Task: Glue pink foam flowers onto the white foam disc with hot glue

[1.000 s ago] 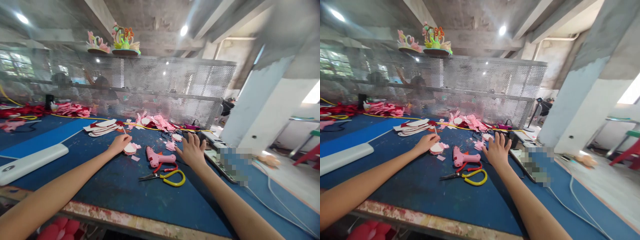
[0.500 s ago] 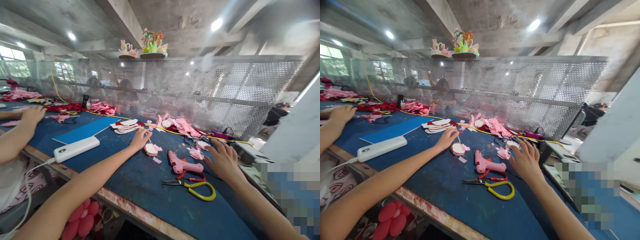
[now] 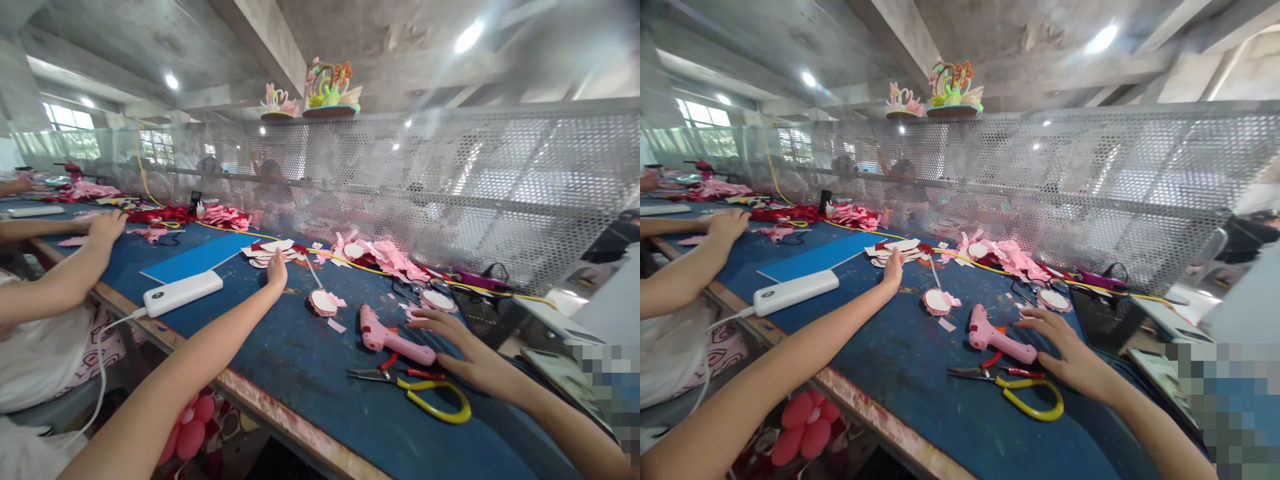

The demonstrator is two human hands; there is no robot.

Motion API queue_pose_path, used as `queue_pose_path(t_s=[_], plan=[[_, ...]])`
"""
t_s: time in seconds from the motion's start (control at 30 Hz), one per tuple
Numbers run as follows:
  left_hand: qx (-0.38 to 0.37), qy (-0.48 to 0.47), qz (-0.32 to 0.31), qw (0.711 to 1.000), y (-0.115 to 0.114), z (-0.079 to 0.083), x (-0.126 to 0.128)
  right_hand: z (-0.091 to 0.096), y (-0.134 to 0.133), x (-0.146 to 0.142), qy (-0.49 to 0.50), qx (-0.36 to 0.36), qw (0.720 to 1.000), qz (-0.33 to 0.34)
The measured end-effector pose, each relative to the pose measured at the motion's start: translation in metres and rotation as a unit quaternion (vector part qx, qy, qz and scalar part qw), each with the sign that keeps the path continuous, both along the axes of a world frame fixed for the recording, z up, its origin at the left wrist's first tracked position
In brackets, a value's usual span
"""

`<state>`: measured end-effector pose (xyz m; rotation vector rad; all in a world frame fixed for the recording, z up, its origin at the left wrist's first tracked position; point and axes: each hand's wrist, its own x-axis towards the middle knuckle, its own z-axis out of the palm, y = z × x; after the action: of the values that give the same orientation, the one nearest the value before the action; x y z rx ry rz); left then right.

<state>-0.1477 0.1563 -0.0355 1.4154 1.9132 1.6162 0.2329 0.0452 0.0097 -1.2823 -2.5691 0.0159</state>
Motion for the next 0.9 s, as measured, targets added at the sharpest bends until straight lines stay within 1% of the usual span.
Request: queue_pose_path(t_s=[0.07,0.17,0.23,0.3,0.4,0.47,0.5,0.6,0.7,0.8,0.9], plan=[[0.001,0.001,0.002,1.000,0.004,-0.004,0.001,-0.003,-0.001,-0.002,0.020,-0.031,0.999,0.006],[-0.002,0.015,-0.017,1.000,0.014,-0.007,0.000,-0.008,0.002,0.001,0.047,-0.038,0.998,0.000],[-0.013,0.022,-0.038,0.999,0.023,-0.007,-0.005,-0.011,0.005,0.004,0.067,-0.045,0.997,-0.001],[-0.032,0.026,-0.066,0.997,0.032,-0.007,-0.015,-0.013,0.007,0.004,0.096,-0.060,0.994,0.006],[-0.061,0.041,-0.106,0.992,0.041,-0.005,-0.036,-0.014,0.004,-0.002,0.151,-0.077,0.986,0.005],[-0.071,0.067,-0.121,0.988,0.043,-0.003,-0.053,-0.012,0.000,-0.010,0.160,-0.083,0.984,-0.004],[-0.071,0.084,-0.123,0.986,0.043,-0.002,-0.061,-0.011,-0.003,-0.015,0.147,-0.082,0.986,-0.007],[-0.070,0.146,-0.119,0.980,0.040,0.001,-0.082,-0.008,-0.008,-0.027,0.057,-0.057,0.997,-0.007],[-0.070,0.215,-0.128,0.966,0.036,0.003,-0.090,-0.009,-0.008,-0.036,-0.005,-0.012,1.000,-0.007],[-0.072,0.288,-0.153,0.943,0.035,0.003,-0.088,-0.011,-0.002,-0.039,-0.008,0.029,1.000,-0.008],[-0.074,0.364,-0.181,0.911,0.036,0.005,-0.083,-0.007,0.015,-0.041,0.005,0.090,0.996,-0.013]])
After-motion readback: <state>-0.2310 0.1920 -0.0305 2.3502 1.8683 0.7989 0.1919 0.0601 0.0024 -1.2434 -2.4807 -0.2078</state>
